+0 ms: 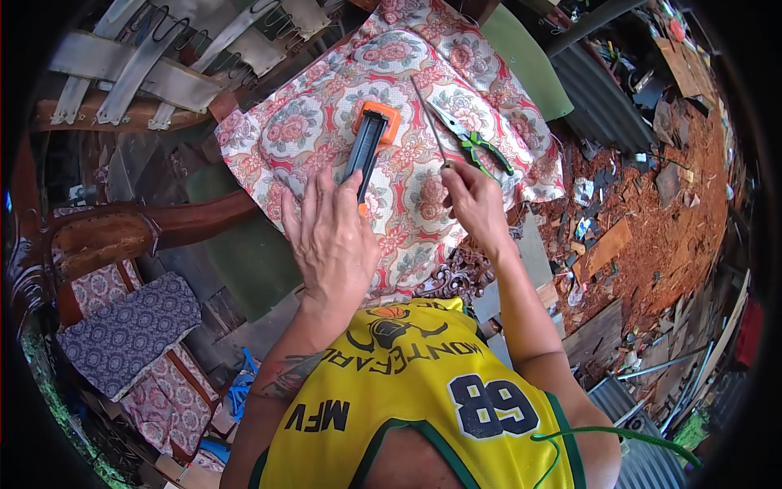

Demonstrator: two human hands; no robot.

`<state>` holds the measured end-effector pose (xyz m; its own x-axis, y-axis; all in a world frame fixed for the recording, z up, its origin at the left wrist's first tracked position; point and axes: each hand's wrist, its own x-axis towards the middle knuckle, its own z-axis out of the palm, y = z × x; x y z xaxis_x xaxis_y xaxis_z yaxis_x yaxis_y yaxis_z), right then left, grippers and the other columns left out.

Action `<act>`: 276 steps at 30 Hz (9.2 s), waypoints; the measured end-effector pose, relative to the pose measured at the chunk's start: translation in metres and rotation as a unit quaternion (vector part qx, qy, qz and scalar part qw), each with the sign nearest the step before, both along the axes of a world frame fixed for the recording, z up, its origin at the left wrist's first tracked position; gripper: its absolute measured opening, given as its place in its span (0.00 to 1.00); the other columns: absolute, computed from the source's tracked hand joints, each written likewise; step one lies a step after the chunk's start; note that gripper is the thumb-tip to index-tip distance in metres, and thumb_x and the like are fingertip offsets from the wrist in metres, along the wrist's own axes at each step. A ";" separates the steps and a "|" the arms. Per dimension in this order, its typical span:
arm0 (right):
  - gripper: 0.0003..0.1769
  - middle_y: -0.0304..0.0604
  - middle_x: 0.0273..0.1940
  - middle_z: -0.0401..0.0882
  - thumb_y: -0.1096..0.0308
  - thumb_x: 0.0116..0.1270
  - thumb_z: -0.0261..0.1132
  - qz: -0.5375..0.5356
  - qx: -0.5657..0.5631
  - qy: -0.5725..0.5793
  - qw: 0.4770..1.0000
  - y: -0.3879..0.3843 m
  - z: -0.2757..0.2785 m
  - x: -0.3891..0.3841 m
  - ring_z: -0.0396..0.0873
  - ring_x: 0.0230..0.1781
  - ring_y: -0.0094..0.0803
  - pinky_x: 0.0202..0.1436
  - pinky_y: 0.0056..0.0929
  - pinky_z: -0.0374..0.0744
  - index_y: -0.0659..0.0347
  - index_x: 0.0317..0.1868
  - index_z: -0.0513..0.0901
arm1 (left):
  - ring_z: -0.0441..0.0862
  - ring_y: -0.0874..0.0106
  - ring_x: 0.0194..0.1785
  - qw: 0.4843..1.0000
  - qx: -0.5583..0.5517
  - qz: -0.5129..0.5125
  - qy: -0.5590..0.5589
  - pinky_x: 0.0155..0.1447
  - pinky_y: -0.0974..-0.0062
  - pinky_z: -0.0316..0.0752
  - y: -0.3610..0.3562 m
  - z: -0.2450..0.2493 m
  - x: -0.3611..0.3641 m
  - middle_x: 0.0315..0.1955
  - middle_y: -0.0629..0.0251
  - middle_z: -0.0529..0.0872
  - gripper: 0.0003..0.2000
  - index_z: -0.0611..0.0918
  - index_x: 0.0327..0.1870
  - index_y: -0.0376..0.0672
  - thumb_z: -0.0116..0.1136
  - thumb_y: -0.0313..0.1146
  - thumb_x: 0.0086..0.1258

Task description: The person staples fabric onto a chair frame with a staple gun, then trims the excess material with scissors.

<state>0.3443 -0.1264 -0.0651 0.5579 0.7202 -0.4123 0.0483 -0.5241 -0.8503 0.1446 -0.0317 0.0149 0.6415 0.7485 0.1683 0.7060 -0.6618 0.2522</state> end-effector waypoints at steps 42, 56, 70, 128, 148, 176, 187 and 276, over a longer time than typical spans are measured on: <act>0.16 0.41 0.34 0.92 0.65 0.63 0.83 0.335 0.276 -0.475 0.765 0.100 0.240 -0.024 0.90 0.35 0.25 0.39 0.24 0.85 0.64 0.46 0.88 | 0.84 0.67 0.47 0.993 0.079 0.051 0.073 0.41 0.77 0.85 0.011 -0.006 -0.004 0.40 0.56 0.84 0.04 0.84 0.35 0.36 0.62 0.25 0.62; 0.16 0.50 0.36 0.82 0.67 0.69 0.75 0.630 0.146 -0.414 0.640 0.150 0.272 -0.046 0.84 0.39 0.48 0.43 0.45 0.81 0.64 0.45 0.76 | 0.84 0.69 0.44 0.993 0.095 0.041 0.064 0.39 0.81 0.83 0.008 -0.009 -0.005 0.35 0.59 0.84 0.04 0.85 0.35 0.38 0.63 0.27 0.62; 0.16 0.47 0.49 0.85 0.73 0.66 0.71 0.480 0.237 -0.374 0.757 0.114 0.284 -0.007 0.85 0.41 0.31 0.47 0.28 0.81 0.69 0.52 0.82 | 0.84 0.66 0.46 0.999 0.039 0.006 0.023 0.41 0.77 0.84 0.004 -0.006 -0.005 0.38 0.55 0.84 0.06 0.85 0.37 0.34 0.63 0.25 0.61; 0.33 0.60 0.67 0.74 0.58 0.71 0.70 0.185 0.240 -0.160 0.940 0.076 0.021 -0.015 0.74 0.69 0.55 0.76 0.47 0.71 0.62 0.73 0.79 | 0.88 0.49 0.43 0.965 -0.238 0.088 -0.070 0.77 0.41 0.63 0.024 0.028 -0.008 0.41 0.56 0.91 0.17 0.89 0.38 0.34 0.60 0.40 0.80; 0.46 0.72 0.73 0.62 0.57 0.64 0.73 0.092 0.162 -0.182 0.965 0.083 0.040 -0.063 0.70 0.69 0.61 0.75 0.49 0.71 0.73 0.77 0.66 | 0.90 0.50 0.54 0.975 -0.109 0.005 -0.194 0.55 0.61 0.86 0.007 -0.010 -0.037 0.59 0.45 0.86 0.25 0.80 0.68 0.34 0.72 0.30 0.71; 0.45 0.66 0.65 0.78 0.40 0.66 0.75 0.149 0.207 -0.215 0.943 0.090 0.032 -0.033 0.80 0.64 0.60 0.69 0.48 0.78 0.75 0.66 0.79 | 0.91 0.47 0.47 0.969 -0.176 0.056 -0.163 0.49 0.56 0.84 0.017 -0.013 -0.028 0.47 0.40 0.89 0.23 0.80 0.64 0.30 0.70 0.32 0.72; 0.16 0.53 0.47 0.87 0.65 0.63 0.76 0.127 0.365 -0.257 0.886 0.120 0.034 -0.028 0.87 0.46 0.52 0.50 0.43 0.85 0.68 0.45 0.87 | 0.93 0.54 0.39 0.958 -0.195 0.087 -0.193 0.43 0.63 0.85 0.018 -0.009 -0.027 0.39 0.45 0.91 0.20 0.83 0.62 0.32 0.71 0.33 0.73; 0.15 0.39 0.25 0.79 0.62 0.66 0.75 -0.102 0.076 -0.338 0.932 -0.039 0.270 0.121 0.78 0.24 0.26 0.33 0.26 0.75 0.66 0.39 0.83 | 0.91 0.48 0.46 0.870 -0.454 -0.176 0.080 0.55 0.50 0.83 0.032 -0.074 0.090 0.38 0.46 0.91 0.26 0.89 0.45 0.40 0.50 0.56 0.83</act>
<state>0.4655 -0.1658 0.2044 0.7848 0.5923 0.1823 0.5134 -0.4567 -0.7266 0.2351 -0.0001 -0.0588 0.8191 0.2786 -0.5015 0.5734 -0.4244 0.7008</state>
